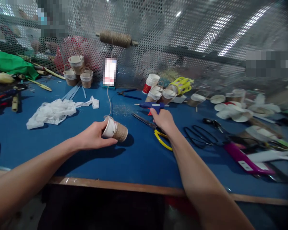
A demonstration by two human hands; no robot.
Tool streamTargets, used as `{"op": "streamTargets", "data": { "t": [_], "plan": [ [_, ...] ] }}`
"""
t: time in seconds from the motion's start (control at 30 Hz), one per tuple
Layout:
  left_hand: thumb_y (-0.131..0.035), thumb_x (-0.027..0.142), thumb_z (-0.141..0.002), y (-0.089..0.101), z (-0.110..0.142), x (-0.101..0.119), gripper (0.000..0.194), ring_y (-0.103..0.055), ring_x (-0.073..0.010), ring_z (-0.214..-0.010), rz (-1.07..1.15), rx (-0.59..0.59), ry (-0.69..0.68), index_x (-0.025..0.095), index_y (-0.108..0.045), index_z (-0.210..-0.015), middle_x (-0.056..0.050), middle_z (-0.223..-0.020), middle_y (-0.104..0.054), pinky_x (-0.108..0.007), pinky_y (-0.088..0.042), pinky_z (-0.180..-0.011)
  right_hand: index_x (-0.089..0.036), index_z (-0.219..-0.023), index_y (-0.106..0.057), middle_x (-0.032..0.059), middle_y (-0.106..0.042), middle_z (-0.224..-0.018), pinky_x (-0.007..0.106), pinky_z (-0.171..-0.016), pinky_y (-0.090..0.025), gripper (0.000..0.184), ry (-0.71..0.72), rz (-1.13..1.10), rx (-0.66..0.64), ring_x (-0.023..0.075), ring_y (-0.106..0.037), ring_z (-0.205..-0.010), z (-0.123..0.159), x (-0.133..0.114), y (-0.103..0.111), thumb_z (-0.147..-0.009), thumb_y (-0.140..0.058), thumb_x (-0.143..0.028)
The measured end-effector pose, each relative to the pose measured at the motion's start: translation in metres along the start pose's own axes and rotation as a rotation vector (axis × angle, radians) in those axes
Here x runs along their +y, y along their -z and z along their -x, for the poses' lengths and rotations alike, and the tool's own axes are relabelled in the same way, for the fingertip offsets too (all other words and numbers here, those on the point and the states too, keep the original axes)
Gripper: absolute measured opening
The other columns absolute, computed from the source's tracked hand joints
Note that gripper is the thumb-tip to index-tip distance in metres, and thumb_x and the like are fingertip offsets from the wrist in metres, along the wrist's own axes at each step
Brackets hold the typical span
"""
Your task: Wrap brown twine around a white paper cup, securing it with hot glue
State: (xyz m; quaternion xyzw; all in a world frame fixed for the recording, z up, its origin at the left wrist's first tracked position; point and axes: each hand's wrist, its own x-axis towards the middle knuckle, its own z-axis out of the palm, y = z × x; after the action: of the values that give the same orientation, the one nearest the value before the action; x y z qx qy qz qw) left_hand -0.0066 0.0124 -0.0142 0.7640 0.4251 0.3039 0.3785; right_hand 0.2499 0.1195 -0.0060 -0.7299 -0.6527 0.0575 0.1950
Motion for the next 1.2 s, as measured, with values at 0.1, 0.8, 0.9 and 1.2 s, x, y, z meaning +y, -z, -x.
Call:
{"op": "streamTargets", "data": {
  "t": [0.1,0.8,0.9,1.2],
  "plan": [
    [-0.062,0.032,-0.07,0.0,0.001,0.0,0.042,-0.06,-0.0198,-0.081,-0.002,-0.001,-0.006,0.009,-0.053,-0.104,-0.01,-0.092,-0.064,-0.031,-0.048,-0.072,-0.006,-0.079,-0.064,0.0205,-0.065,-0.076,0.036,-0.069,-0.043,0.038,-0.061,0.039,-0.032,0.029,-0.061,-0.081,-0.003,-0.001,-0.006,-0.082,-0.042,-0.037],
    [-0.058,0.024,-0.071,-0.004,0.006,0.014,0.027,-0.058,-0.0173,-0.074,-0.182,-0.134,-0.133,0.011,-0.057,-0.094,-0.006,-0.084,-0.063,-0.029,-0.045,-0.067,-0.016,-0.068,-0.053,0.0008,-0.054,-0.079,0.027,-0.068,-0.039,0.013,0.557,-0.787,-0.549,0.0106,-0.048,-0.07,0.091,-0.069,0.02,-0.07,-0.06,-0.027],
    [-0.061,0.026,-0.069,-0.004,0.007,0.017,0.027,-0.057,-0.015,-0.068,-0.006,-0.129,-0.001,0.011,-0.056,-0.091,-0.004,-0.079,-0.062,-0.027,-0.046,-0.065,-0.016,-0.072,-0.053,-0.0012,-0.052,-0.072,0.025,-0.059,-0.038,0.02,0.451,-0.904,-0.568,0.0092,-0.045,-0.062,0.092,-0.064,0.019,-0.07,-0.062,-0.035],
    [-0.065,0.027,-0.067,-0.007,0.01,0.018,0.031,-0.054,-0.0122,-0.065,0.218,-0.156,0.087,0.011,-0.055,-0.091,-0.002,-0.076,-0.059,-0.024,-0.046,-0.061,-0.017,-0.069,-0.053,-0.0016,-0.052,-0.067,0.024,-0.059,-0.037,0.021,0.464,-0.897,-0.422,0.0091,-0.044,-0.061,0.096,-0.062,0.021,-0.072,-0.06,-0.036]
  ]
}}
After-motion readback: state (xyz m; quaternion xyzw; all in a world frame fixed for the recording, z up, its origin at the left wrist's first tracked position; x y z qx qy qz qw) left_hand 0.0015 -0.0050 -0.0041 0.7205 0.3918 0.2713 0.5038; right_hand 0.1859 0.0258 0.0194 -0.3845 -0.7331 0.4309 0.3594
